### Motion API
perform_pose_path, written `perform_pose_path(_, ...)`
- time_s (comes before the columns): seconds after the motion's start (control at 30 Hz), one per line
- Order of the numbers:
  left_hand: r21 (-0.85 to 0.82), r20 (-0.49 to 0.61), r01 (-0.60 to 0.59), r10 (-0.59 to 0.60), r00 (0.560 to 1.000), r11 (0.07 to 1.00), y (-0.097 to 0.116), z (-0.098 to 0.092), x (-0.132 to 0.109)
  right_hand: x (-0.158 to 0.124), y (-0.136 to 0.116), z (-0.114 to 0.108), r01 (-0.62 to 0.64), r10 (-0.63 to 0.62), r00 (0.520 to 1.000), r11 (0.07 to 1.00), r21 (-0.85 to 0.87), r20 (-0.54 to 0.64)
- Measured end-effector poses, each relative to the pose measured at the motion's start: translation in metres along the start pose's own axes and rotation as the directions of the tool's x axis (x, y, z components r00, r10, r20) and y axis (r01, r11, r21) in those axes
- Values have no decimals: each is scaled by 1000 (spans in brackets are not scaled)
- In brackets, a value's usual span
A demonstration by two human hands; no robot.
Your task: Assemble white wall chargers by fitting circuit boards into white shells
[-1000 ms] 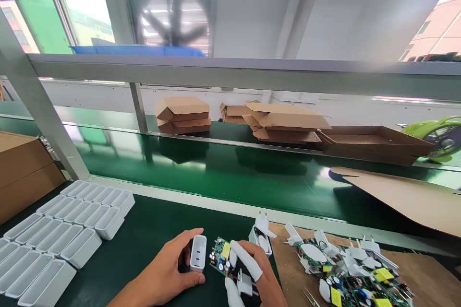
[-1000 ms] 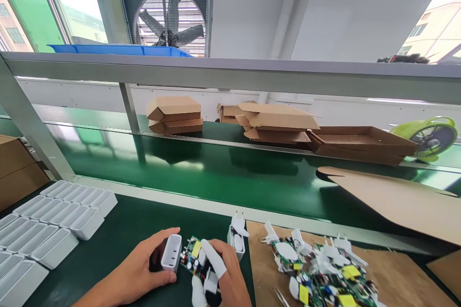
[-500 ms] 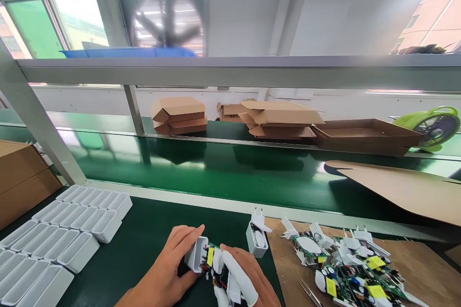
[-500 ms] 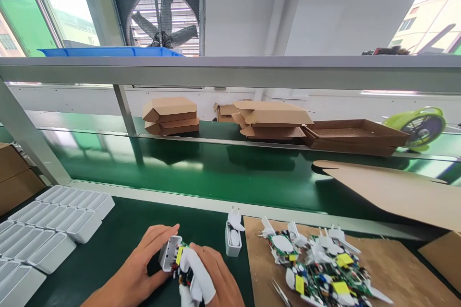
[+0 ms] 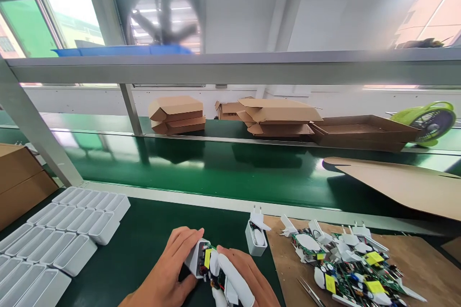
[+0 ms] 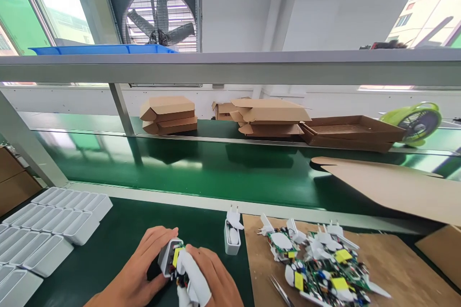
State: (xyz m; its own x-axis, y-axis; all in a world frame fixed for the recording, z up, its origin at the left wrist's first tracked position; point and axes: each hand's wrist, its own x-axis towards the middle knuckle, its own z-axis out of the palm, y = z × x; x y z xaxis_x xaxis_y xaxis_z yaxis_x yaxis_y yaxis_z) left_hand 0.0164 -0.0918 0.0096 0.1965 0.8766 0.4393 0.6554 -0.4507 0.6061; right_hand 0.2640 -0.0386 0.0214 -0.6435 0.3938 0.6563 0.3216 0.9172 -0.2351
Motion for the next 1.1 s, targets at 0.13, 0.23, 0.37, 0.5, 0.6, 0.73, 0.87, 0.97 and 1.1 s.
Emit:
perform_pose_path(0.13, 27, 1, 4, -4, 1000, 1000, 1, 0, 0, -3, 3, 19, 4, -8, 990, 999, -34, -140)
perform_pose_path(0.23, 37, -10, -10, 10, 1000, 999, 2, 0, -1, 1, 3, 18, 26, -32, 986, 999, -37, -163)
perform_pose_path(0.37, 42, -18, -24, 24, 1000, 999, 3, 0, -2, 11, -1, 1, 39, -40, 998, 999, -14, -57)
perform_pose_path(0.5, 31, -8, -17, 18, 1000, 999, 3, 1, -2, 15, -5, -5, 17, -18, 999, 1000, -7, -49)
perform_pose_path(0.6, 19, 1, -18, 18, 1000, 1000, 3, 1, -2, 15, -5, -2, 8, -8, 999, 1000, 1, -47)
perform_pose_path(0.73, 6, 7, -17, 17, 1000, 1000, 4, 0, -2, 15, -5, -2, -12, 14, 999, 1000, 23, -46)
perform_pose_path(0.87, -25, 3, 10, -10, 1000, 1000, 6, 0, -3, 19, -6, -5, -1, 5, 999, 998, 70, -49)
perform_pose_path(0.97, -34, -3, 19, -19, 1000, 999, 7, 0, -3, 23, -8, -7, -3, 9, 998, 995, 102, -55)
perform_pose_path(1.1, -27, -8, 13, -13, 1000, 1000, 8, -1, -2, 22, -9, -6, -24, 28, 999, 993, 118, -36)
